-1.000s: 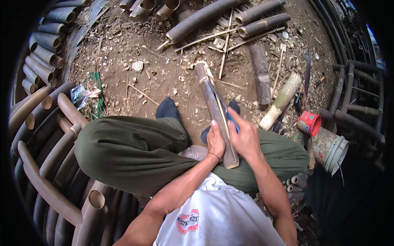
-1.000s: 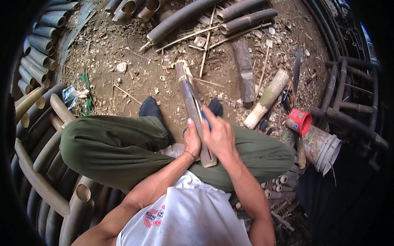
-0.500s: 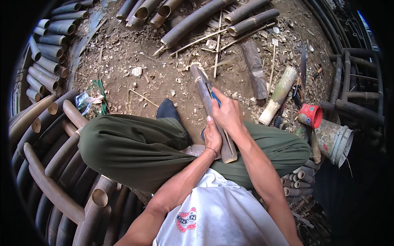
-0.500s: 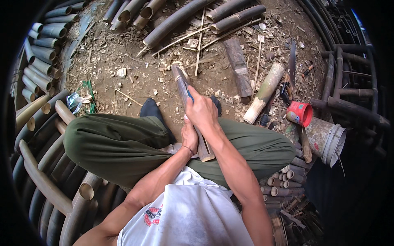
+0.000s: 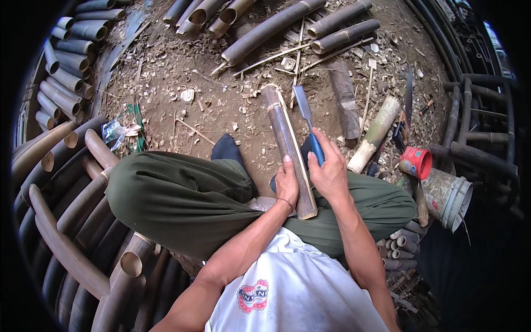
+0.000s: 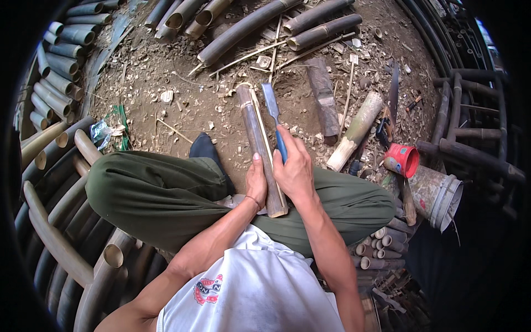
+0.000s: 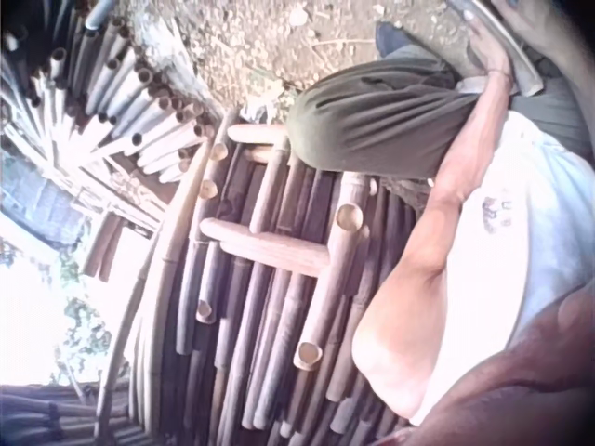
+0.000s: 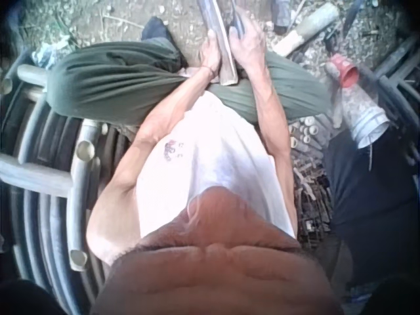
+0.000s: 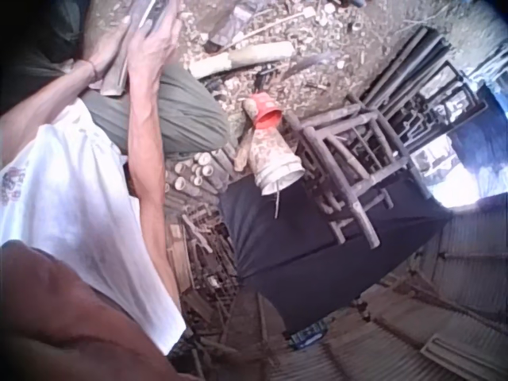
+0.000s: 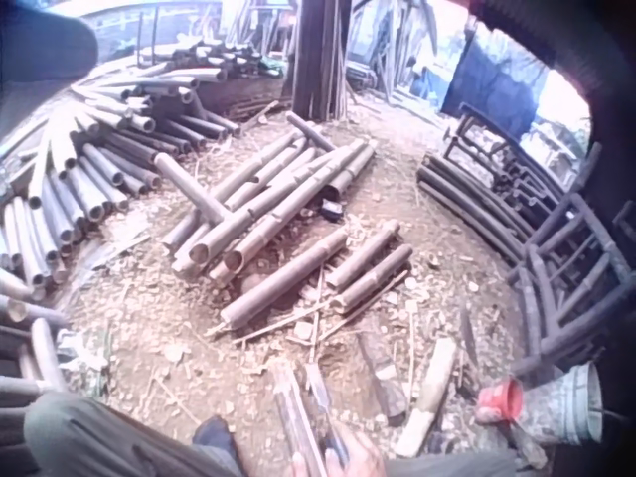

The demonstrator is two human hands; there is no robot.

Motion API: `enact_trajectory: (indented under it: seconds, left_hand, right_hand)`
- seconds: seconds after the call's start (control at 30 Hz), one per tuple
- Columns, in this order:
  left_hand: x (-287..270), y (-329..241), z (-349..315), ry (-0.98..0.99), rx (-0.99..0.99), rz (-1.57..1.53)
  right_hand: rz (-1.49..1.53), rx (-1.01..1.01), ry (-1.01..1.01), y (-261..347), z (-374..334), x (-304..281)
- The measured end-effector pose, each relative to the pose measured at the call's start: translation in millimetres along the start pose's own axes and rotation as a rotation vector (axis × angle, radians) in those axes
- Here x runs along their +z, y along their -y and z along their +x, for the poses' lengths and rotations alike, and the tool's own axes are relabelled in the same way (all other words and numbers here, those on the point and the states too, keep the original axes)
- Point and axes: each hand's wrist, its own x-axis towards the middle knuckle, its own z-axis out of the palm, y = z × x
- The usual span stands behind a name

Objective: The person splits a piece of bamboo by hand using a large blade and a second piece of bamboo as a mallet, then uses a smaller knife to shave the interior edges of a split bamboo piece.

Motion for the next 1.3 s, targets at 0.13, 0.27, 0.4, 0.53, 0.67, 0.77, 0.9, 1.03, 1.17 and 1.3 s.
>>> enact_trajectory:
  seconds: [0.13, 0.27, 0.4, 0.53, 0.67, 0.77, 0.9, 1.03, 1.17, 1.3]
  left_hand:
    - [6, 7, 2, -0.007, -0.003, 0.09]
    - [6, 0, -1, -0.028, 0.029, 0.235]
    - [7, -6, -7, -0.074, 0.066, 0.333]
    - [7, -19, -13, -0.074, 0.06, 0.399]
    - [0, -21, -11, -0.008, 0.072, 0.382]
    - [3, -20, -16, -0.057, 0.051, 0.434]
    - [1, -17, -13, -0.069, 0.08, 0.452]
    - [6, -30, -16, -0.07, 0.086, 0.442]
    - [3, -26, -11, -0.069, 0.13, 0.397]
    - [-4, -18, 3, -0.023, 0.101, 0.358]
  right_hand:
    - [-0.161, 0.036, 0.086, -11, -14, -1]
    - [-0.181, 0.073, 0.116, -9, -19, 6]
    - [-0.231, 0.096, 0.098, -6, -9, 10]
    - [-0.263, 0.106, 0.067, -10, 7, 24]
    - [-0.282, 0.045, 0.074, -14, 8, 19]
    - [-0.308, 0.089, 0.085, -14, 6, 29]
    - [-0.318, 0.115, 0.091, -16, 19, 40]
    - [-0.288, 0.113, 0.074, -26, 37, 46]
    - [-0.307, 0.157, 0.147, -20, 55, 48]
    - [-0.343, -0.054, 0.105, -39, 63, 55]
